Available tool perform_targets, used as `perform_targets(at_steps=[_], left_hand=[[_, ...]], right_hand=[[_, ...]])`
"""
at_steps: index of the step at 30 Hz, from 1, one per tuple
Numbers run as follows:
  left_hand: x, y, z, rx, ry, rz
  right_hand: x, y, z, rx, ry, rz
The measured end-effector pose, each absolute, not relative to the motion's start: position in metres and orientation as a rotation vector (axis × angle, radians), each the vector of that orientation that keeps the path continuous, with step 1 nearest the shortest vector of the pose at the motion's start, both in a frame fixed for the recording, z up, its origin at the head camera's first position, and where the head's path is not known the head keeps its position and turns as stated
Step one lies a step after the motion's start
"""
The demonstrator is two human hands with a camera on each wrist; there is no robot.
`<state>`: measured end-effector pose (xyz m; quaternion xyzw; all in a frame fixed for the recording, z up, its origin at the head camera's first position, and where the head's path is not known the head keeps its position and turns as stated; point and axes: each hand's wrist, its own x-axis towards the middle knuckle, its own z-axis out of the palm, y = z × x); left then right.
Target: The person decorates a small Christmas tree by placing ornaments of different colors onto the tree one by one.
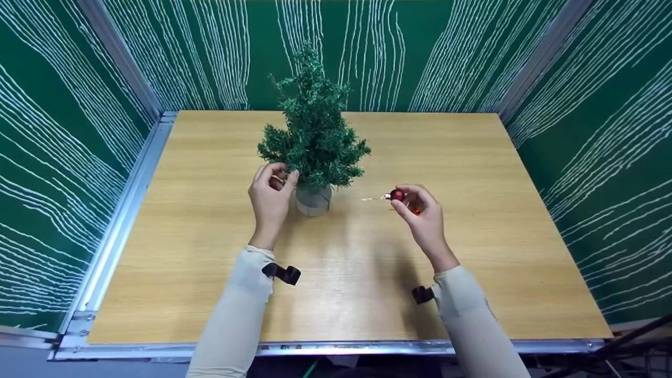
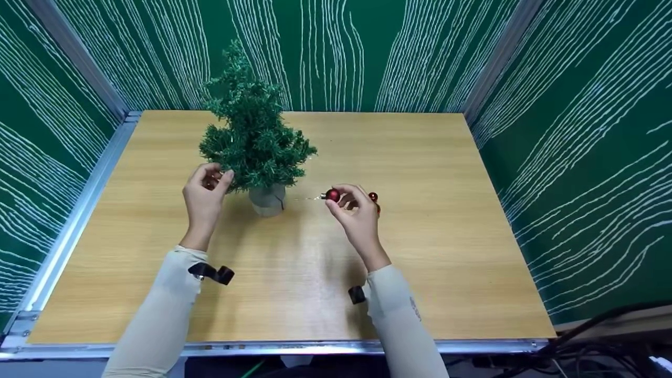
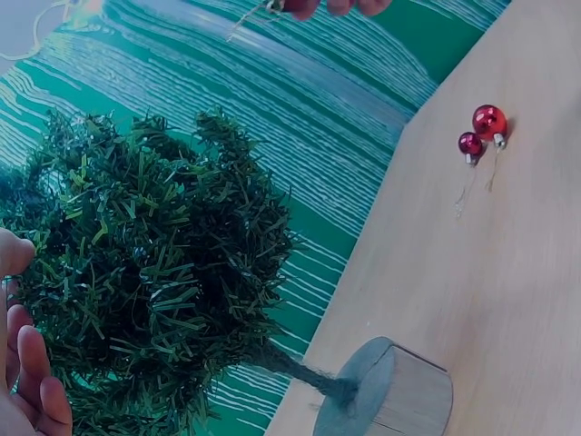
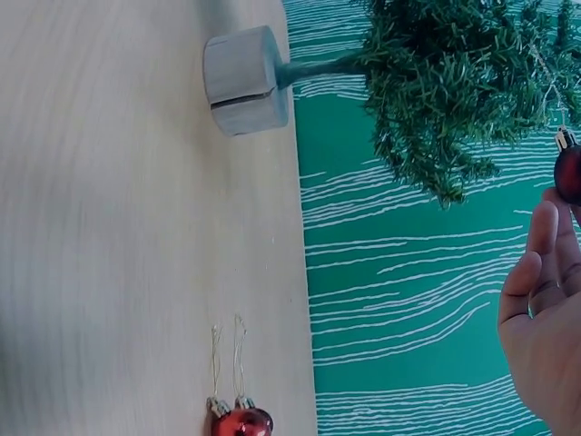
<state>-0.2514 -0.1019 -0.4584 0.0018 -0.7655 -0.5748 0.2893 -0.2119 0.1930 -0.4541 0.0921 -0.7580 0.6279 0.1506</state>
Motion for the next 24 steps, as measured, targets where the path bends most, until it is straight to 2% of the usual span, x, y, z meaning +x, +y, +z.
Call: perform_targets(at_steps=[11,24], left_hand=[[-0.251,-0.1,-0.458,-0.012,-2.025,-1.555],[-0.25,-0.102,-0.457,0.003,-2.026,-1.534]], right_hand=[[-0.228,0.185,-0.473,0.293,-2.124,1.809],[-0.228,0.165,-0.469,0.329,-2.163,1.815]])
